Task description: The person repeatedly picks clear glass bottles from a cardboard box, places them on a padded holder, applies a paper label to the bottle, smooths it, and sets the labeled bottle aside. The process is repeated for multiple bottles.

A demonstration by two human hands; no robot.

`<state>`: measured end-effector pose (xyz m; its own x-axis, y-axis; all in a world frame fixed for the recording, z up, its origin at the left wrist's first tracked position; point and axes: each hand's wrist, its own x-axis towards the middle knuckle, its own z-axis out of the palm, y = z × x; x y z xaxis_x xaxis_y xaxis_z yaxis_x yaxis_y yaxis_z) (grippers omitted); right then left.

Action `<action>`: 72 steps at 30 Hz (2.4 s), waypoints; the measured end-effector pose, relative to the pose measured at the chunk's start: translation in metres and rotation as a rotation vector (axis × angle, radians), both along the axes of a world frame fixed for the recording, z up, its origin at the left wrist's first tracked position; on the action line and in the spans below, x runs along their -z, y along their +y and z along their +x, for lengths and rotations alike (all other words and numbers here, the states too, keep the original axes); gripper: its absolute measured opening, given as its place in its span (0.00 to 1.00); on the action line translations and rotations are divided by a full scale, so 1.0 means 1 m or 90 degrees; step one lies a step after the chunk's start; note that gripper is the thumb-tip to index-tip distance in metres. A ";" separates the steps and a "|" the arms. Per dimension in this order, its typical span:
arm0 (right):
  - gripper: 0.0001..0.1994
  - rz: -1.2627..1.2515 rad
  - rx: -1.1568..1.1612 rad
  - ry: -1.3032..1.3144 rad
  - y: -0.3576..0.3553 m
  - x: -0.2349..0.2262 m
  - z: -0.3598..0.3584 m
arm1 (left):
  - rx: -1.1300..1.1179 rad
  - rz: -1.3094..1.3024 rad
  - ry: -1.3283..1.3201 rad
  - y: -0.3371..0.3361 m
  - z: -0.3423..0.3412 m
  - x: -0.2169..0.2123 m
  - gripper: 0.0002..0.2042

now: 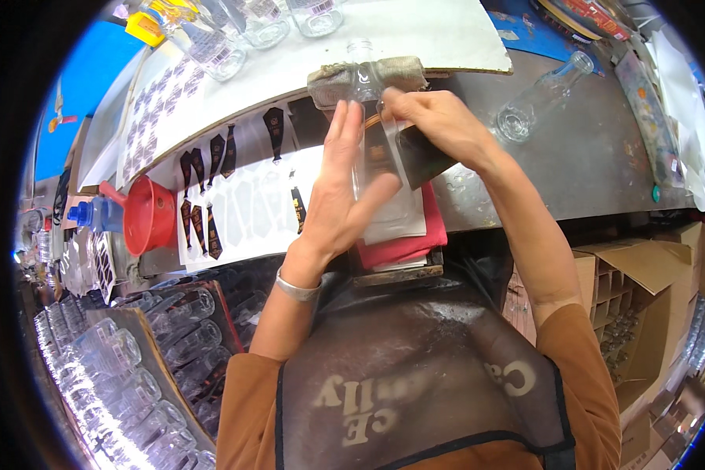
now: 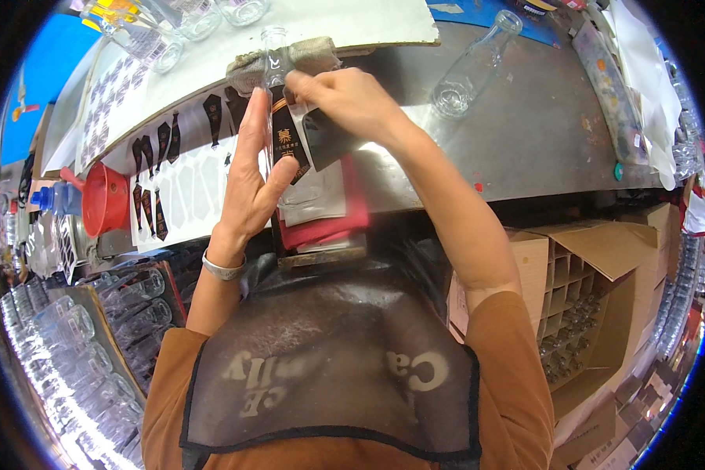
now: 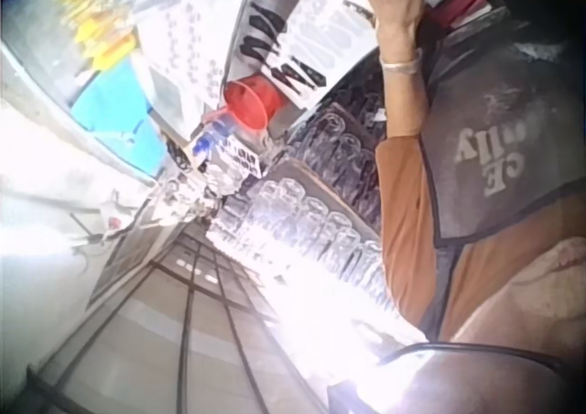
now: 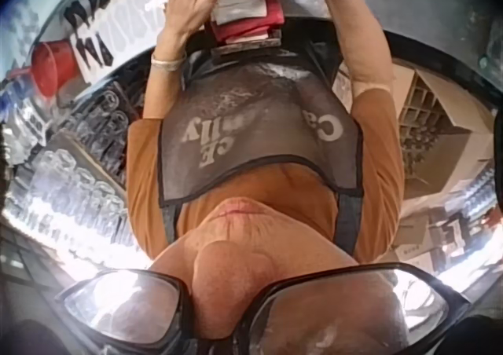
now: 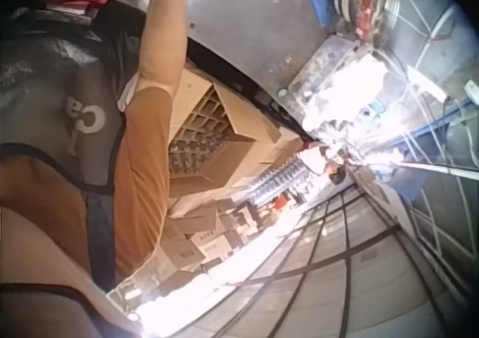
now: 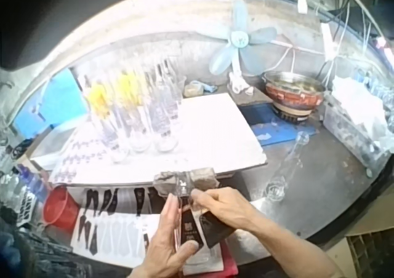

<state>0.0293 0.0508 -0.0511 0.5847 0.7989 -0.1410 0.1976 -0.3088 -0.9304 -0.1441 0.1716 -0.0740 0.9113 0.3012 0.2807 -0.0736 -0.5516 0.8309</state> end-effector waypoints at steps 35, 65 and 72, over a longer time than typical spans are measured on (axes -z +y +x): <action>0.10 0.211 0.085 -0.299 -0.020 -0.029 -0.014 | -0.034 0.144 -0.006 -0.026 -0.030 0.007 0.61; 0.15 -0.036 0.074 -0.113 -0.077 0.001 -0.077 | -0.387 0.455 -0.096 0.221 -0.030 -0.005 0.38; 0.17 -0.023 0.079 -0.079 -0.080 0.012 -0.076 | -0.414 0.551 0.261 0.268 -0.038 -0.012 0.33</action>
